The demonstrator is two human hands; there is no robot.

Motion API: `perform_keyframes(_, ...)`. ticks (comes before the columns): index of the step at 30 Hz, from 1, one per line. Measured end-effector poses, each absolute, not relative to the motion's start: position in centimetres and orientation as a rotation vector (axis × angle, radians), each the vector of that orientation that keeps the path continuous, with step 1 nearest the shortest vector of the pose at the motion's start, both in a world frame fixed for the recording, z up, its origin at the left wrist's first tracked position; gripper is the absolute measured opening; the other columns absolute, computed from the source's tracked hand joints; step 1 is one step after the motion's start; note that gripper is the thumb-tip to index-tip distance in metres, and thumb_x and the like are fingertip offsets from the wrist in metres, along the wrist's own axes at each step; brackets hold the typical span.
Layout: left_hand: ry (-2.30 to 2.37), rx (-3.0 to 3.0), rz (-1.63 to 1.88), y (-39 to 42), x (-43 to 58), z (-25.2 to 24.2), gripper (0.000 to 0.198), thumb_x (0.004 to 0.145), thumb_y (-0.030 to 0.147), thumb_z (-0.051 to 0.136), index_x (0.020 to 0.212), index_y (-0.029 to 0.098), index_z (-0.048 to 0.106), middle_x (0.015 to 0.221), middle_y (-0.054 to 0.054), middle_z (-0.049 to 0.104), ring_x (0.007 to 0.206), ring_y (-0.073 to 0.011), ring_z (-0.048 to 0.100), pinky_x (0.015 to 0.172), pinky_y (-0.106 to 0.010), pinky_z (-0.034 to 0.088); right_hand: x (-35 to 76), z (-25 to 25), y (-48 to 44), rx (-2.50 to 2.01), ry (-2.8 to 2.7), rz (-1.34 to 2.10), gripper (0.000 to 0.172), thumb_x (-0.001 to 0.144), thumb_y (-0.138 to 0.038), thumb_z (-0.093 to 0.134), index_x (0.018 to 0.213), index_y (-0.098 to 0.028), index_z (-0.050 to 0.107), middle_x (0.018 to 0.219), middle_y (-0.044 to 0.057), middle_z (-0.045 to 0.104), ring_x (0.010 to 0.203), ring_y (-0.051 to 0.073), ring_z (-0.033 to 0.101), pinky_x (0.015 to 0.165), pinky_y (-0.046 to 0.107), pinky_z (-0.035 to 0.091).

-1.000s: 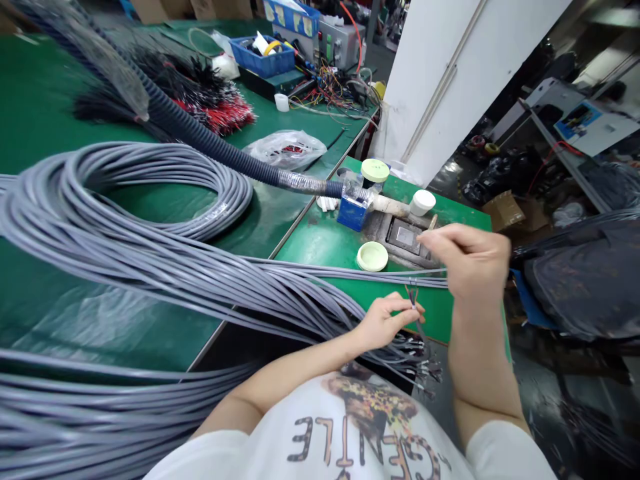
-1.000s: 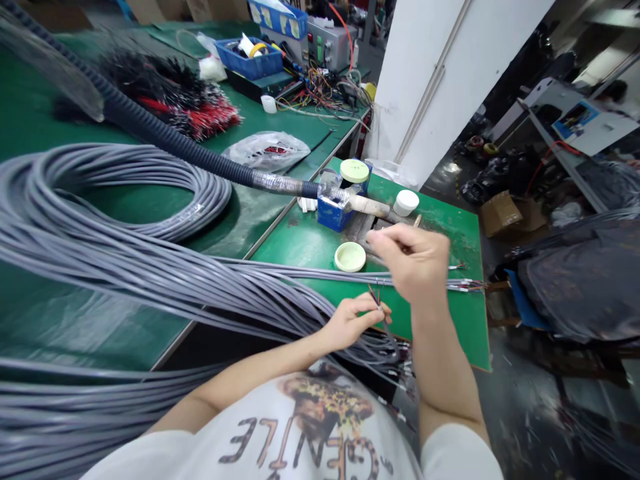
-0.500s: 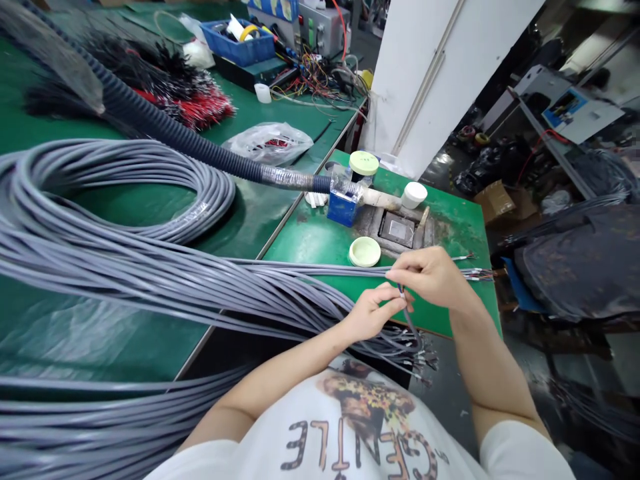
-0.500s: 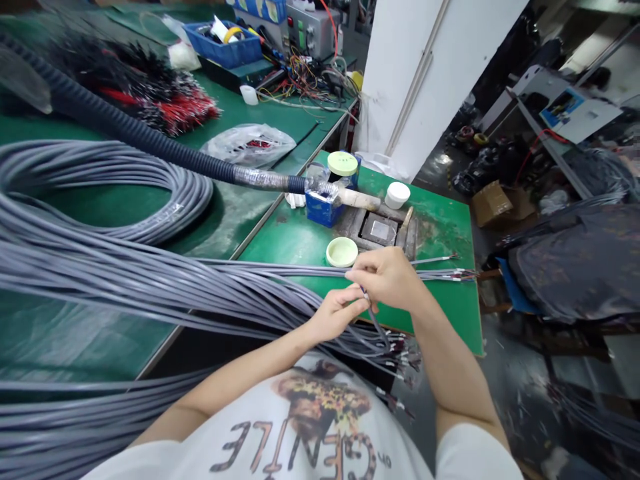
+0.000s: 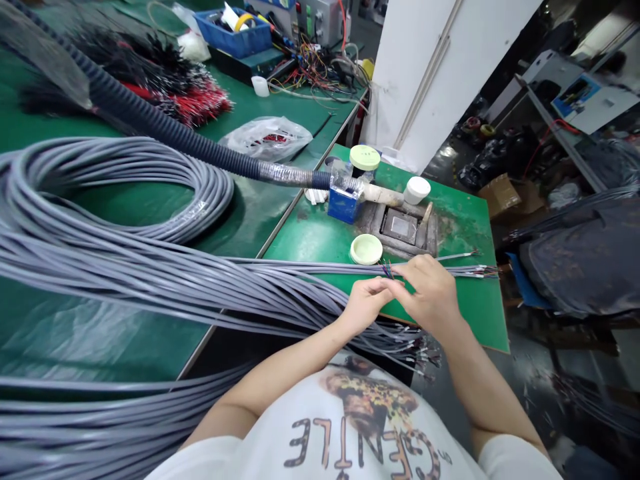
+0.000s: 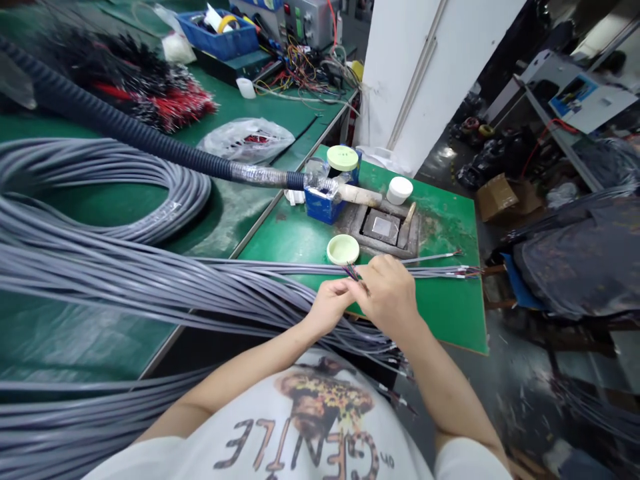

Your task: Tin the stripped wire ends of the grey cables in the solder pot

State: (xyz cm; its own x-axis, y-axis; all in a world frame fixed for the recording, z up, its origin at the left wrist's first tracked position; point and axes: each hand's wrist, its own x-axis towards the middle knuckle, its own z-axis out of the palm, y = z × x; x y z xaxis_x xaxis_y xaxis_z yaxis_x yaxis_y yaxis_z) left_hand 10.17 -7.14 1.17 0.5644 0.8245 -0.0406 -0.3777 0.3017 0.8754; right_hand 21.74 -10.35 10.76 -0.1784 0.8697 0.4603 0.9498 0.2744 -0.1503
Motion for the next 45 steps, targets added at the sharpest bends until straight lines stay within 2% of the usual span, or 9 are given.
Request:
perform_keyframes(7,0.579,1.003,0.858,-7.1,10.2,1.7,0.032,0.075,0.045,0.07,0.08,0.014,0.076,0.076,-0.003,0.071,0.073,-0.0159,0.06,0.073,-0.027,0.047,21.3,9.4,-10.3,-1.589,-2.001,-0.317,0.014,0.086,-0.021,0.059,0.074,-0.019,0.066,0.064,0.003,0.061,0.064,0.016,0.052,0.063,0.031,0.039)
perform_keyframes(12,0.503,0.819,0.828,-7.0,10.2,1.2,0.03,0.074,0.041,0.073,0.086,0.015,0.076,0.079,-0.002,0.073,0.076,-0.0162,0.062,0.081,-0.03,0.047,21.5,9.5,-10.9,-1.562,-1.938,-0.186,0.009,0.085,-0.021,0.061,0.083,-0.023,0.069,0.067,0.002,0.065,0.064,0.017,0.055,0.063,0.034,0.04)
perform_keyframes(16,0.483,0.722,0.798,-6.8,10.2,0.9,0.028,0.07,0.04,0.076,0.077,0.013,0.074,0.072,-0.003,0.071,0.074,-0.0162,0.062,0.081,-0.031,0.046,22.5,10.0,-11.2,-1.518,-1.95,-0.111,0.012,0.084,-0.021,0.062,0.09,-0.025,0.071,0.071,0.002,0.069,0.066,0.017,0.058,0.066,0.036,0.041)
perform_keyframes(23,0.391,0.447,0.738,-5.8,9.5,2.3,0.028,0.069,0.035,0.079,0.083,0.012,0.074,0.074,-0.005,0.071,0.069,-0.0121,0.062,0.075,-0.025,0.047,25.7,9.1,-11.7,-1.324,-2.128,0.009,0.044,0.085,-0.011,0.057,0.124,-0.031,0.06,0.113,0.005,0.069,0.104,0.023,0.061,0.088,0.043,0.049)
perform_keyframes(27,0.346,0.409,0.706,-5.5,9.8,2.7,0.03,0.07,0.038,0.077,0.081,0.011,0.071,0.071,-0.004,0.067,0.061,-0.0095,0.058,0.063,-0.022,0.046,25.6,7.9,-11.9,-1.25,-2.291,0.017,0.043,0.086,-0.017,0.06,0.126,-0.031,0.059,0.131,0.006,0.06,0.125,0.026,0.049,0.098,0.048,0.045)
perform_keyframes(32,0.417,0.664,0.716,-5.6,9.1,3.2,0.042,0.078,0.047,0.068,0.099,0.011,0.07,0.079,-0.008,0.072,0.072,-0.0155,0.064,0.074,-0.029,0.049,25.9,8.0,-10.9,-1.253,-2.09,0.01,0.031,0.087,-0.024,0.059,0.117,-0.031,0.064,0.113,0.005,0.07,0.118,0.027,0.056,0.095,0.049,0.048)
perform_keyframes(35,0.514,1.105,0.869,-5.8,7.4,3.5,0.032,0.083,0.038,0.064,0.105,0.015,0.071,0.09,-0.01,0.075,0.086,-0.0188,0.064,0.084,-0.032,0.047,26.6,8.7,-9.2,-1.375,-1.899,-0.015,0.024,0.089,-0.022,0.056,0.108,-0.027,0.068,0.101,0.007,0.072,0.104,0.025,0.062,0.088,0.043,0.052)
perform_keyframes(38,0.576,1.512,1.122,-6.0,5.6,3.0,0.019,0.084,0.025,0.063,0.099,0.018,0.073,0.087,-0.008,0.075,0.083,-0.0179,0.062,0.081,-0.033,0.047,27.0,9.3,-7.1,-1.467,-1.848,0.035,0.018,0.09,-0.023,0.055,0.102,-0.025,0.069,0.097,0.006,0.072,0.097,0.023,0.063,0.087,0.04,0.051)
perform_keyframes(45,0.745,1.848,1.348,-6.1,3.7,-0.4,0.017,0.083,0.019,0.062,0.098,0.021,0.07,0.083,-0.005,0.074,0.079,-0.0176,0.062,0.078,-0.035,0.045,26.5,9.3,-2.7,-1.555,-1.98,0.104,0.016,0.091,-0.029,0.052,0.094,-0.024,0.068,0.093,0.005,0.071,0.095,0.023,0.061,0.089,0.041,0.045)
